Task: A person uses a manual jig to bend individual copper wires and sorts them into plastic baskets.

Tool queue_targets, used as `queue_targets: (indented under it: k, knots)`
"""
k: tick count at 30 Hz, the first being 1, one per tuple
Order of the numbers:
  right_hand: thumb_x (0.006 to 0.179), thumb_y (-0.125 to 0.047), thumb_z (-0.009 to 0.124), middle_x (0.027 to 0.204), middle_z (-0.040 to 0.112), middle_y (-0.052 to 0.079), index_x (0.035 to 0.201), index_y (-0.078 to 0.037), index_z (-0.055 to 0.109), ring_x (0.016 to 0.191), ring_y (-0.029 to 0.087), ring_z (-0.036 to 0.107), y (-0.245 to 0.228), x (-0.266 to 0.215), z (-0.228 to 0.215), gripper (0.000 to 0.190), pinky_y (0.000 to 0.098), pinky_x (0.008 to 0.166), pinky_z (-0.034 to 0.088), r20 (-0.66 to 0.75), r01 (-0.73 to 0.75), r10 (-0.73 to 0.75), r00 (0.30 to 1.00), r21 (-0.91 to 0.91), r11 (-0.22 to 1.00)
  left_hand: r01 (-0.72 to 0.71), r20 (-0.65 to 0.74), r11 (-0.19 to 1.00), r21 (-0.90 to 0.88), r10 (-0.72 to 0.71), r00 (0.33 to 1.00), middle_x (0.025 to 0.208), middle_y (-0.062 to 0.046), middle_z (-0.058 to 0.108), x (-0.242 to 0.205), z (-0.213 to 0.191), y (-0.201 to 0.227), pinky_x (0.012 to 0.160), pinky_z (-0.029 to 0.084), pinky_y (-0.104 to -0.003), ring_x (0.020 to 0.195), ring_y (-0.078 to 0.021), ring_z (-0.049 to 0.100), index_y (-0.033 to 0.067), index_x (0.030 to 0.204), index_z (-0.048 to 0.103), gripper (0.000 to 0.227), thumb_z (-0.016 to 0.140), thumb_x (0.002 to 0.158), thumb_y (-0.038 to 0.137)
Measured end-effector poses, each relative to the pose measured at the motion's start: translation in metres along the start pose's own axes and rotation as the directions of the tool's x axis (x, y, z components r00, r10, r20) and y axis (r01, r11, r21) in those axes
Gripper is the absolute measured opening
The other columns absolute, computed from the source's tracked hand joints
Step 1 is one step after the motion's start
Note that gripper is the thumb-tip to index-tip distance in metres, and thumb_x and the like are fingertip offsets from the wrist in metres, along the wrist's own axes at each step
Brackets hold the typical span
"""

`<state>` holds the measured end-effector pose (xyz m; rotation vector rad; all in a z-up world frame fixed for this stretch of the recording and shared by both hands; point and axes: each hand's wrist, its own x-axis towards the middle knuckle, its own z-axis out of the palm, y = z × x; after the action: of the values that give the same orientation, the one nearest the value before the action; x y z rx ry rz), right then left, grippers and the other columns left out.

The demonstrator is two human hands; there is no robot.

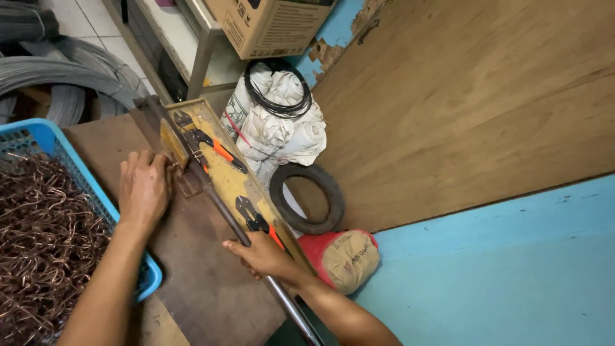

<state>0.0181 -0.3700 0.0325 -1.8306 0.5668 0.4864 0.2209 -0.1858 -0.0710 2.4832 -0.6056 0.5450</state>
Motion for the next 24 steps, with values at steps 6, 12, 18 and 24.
queue_targets:
  k: [6,12,18,24]
  knots:
    - [0.097,-0.039,0.07,0.052,0.06,0.01,0.069,-0.009,0.061,0.046,0.024,0.062,0.03,0.024,0.005,0.042,0.0354,0.041,0.048,-0.144,0.057,-0.126,0.982,-0.409,0.911,0.024,0.01,0.999,0.045,-0.024,1.0,0.099,-0.004,0.058,0.0,0.003,-0.002,0.089,0.047,-0.036,0.1,-0.025,0.057,0.0167,0.099,0.063,0.016,0.062,0.101,0.033]
    - [0.099,-0.049,0.064,0.055,0.06,0.012,0.074,-0.009,0.066,0.051,0.025,0.065,0.062,0.057,0.013,0.048,0.0322,0.043,0.049,-0.269,0.029,-0.264,0.926,-0.649,0.761,0.019,-0.009,1.0,-0.006,-0.019,1.0,0.1,-0.007,0.06,0.009,0.002,-0.001,0.088,0.048,-0.04,0.101,-0.0289,0.058,0.0132,0.099,0.068,0.015,0.07,0.099,0.028]
    - [0.099,-0.047,0.062,0.068,0.07,0.015,0.085,-0.008,0.071,0.072,0.029,0.076,0.016,0.02,0.016,0.043,0.0367,0.057,0.057,-0.285,-0.028,-0.196,0.938,-0.627,0.779,0.086,0.031,0.993,-0.08,-0.084,0.996,0.099,-0.004,0.063,0.001,0.023,-0.012,0.09,0.049,-0.04,0.102,-0.0273,0.061,0.019,0.103,0.072,0.009,0.069,0.102,0.028]
    - [0.1,-0.047,0.056,0.073,0.072,0.015,0.091,-0.012,0.071,0.08,0.033,0.076,0.017,0.02,0.021,0.039,0.0432,0.068,0.06,-0.29,-0.094,-0.119,0.949,-0.625,0.775,0.096,0.035,0.98,-0.177,-0.091,0.995,0.097,-0.002,0.063,-0.002,0.025,-0.018,0.092,0.049,-0.039,0.101,-0.0258,0.061,0.0216,0.103,0.074,0.009,0.069,0.103,0.029]
